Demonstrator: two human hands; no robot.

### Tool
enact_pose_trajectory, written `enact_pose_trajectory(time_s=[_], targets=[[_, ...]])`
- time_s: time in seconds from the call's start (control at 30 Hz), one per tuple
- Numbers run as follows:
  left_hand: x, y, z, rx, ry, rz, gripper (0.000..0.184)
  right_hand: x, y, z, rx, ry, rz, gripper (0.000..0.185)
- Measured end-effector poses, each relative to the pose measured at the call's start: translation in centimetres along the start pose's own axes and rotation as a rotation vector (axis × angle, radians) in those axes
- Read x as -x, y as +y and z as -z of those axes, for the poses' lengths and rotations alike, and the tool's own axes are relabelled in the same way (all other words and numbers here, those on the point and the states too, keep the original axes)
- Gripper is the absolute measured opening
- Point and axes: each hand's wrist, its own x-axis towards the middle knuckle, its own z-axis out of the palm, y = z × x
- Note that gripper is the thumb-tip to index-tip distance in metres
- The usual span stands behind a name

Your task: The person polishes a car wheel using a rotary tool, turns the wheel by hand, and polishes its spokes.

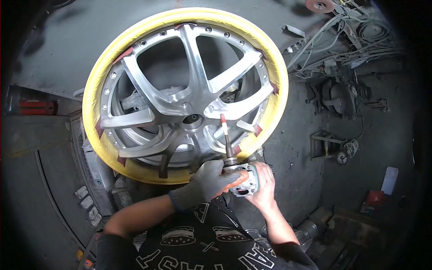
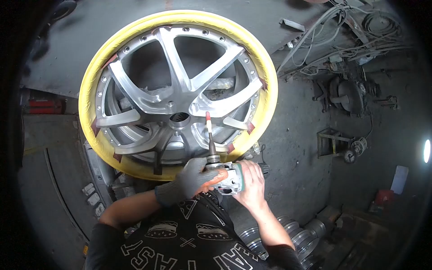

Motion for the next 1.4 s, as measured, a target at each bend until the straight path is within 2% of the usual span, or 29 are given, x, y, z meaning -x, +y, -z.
enact_pose_trajectory(time_s=[0.17, 0.23, 0.27, 0.3, 0.37, 0.43, 0.5, 0.63, 0.67, 0.73, 0.87, 1.0, 1.07, 1.1, 1.13, 1.2, 1.23, 1.3, 1.33, 1.4], targets=[[0.4, -1.8, 1.9, -0.026, 0.007, 0.016, 0.054, 0.1, -1.2, -2.2, -0.05, 0.022, -0.018, 0.069], [1.0, -0.9, 2.0, 0.168, 0.013, -0.026, 0.053, 0.1, -1.2, -2.3, -0.045, 0.02, -0.028, 0.07], [0.5, -2.2, 1.8, 0.163, 0.011, -0.029, 0.053, 0.1, -1.2, -2.0, -0.047, 0.012, -0.029, 0.07], [-0.5, -4.6, 1.5, 0.062, 0.028, -0.192, 0.052, -0.1, -1.0, -1.7, -0.049, 0.004, -0.028, 0.071], [-1.1, -4.2, 0.7, -0.039, 0.04, -0.358, 0.052, -0.2, 0.0, -0.4, -0.021, 0.028, 0.009, 0.071], [-0.9, 0.8, -1.0, 0.2, -0.071, 0.003, 0.046, -0.8, 0.9, 1.8, -0.026, 0.051, 0.007, 0.069], [-2.4, 1.8, -3.0, 0.206, -0.073, -0.048, 0.043, -1.3, 2.3, 4.0, 0.017, 0.082, 0.018, 0.067], [-7.2, 3.9, -4.4, 0.462, -0.384, -0.077, 0.041, -2.5, 5.8, 7.7, 0.019, 0.116, 0.027, 0.064], [-10.9, 1.7, -4.7, 0.424, -0.484, 0.108, 0.048, -2.8, 6.6, 8.3, 0.023, 0.12, 0.023, 0.062], [-7.8, 6.8, -6.9, 0.414, -0.302, -0.033, 0.03, -3.6, 7.8, 9.3, 0.008, 0.114, -0.02, 0.055], [-14.8, 0.2, -8.3, 0.645, -0.383, -0.13, 0.026, -4.5, 10.8, 9.4, -0.052, 0.11, -0.113, 0.055], [-14.9, 1.9, -8.8, 0.615, -0.26, -0.096, 0.027, -5.0, 12.6, 9.5, -0.061, 0.103, -0.112, 0.055], [-15.7, 0.5, -9.2, 0.619, -0.294, -0.193, 0.028, -5.0, 12.9, 9.6, -0.093, 0.078, -0.133, 0.055], [-15.2, 1.8, -8.7, 0.62, -0.291, -0.192, 0.028, -4.8, 13.1, 9.5, -0.095, 0.076, -0.133, 0.055], [-14.2, 4.4, -7.9, 0.632, -0.402, -0.074, 0.028, -4.6, 13.3, 9.3, -0.109, 0.057, -0.139, 0.056], [-13.3, 5.3, -7.5, 0.643, -0.512, 0.044, 0.027, -4.2, 13.3, 9.0, -0.137, 0.031, -0.144, 0.058], [-12.9, 4.7, -8.1, 0.277, -0.29, -0.497, 0.027, -4.0, 13.4, 8.7, -0.101, 0.033, -0.077, 0.059], [-11.8, 4.6, -8.6, -0.104, -0.051, -1.01, 0.028, -3.5, 12.8, 8.1, -0.083, 0.053, -0.048, 0.061], [-10.0, 5.8, -8.4, 0.103, -0.138, -0.596, 0.03, -3.3, 12.7, 7.8, -0.077, 0.028, -0.042, 0.063], [-8.0, 6.2, -7.7, 0.175, -0.163, -0.324, 0.035, -2.8, 11.4, 7.4, -0.094, 0.011, -0.046, 0.062]])
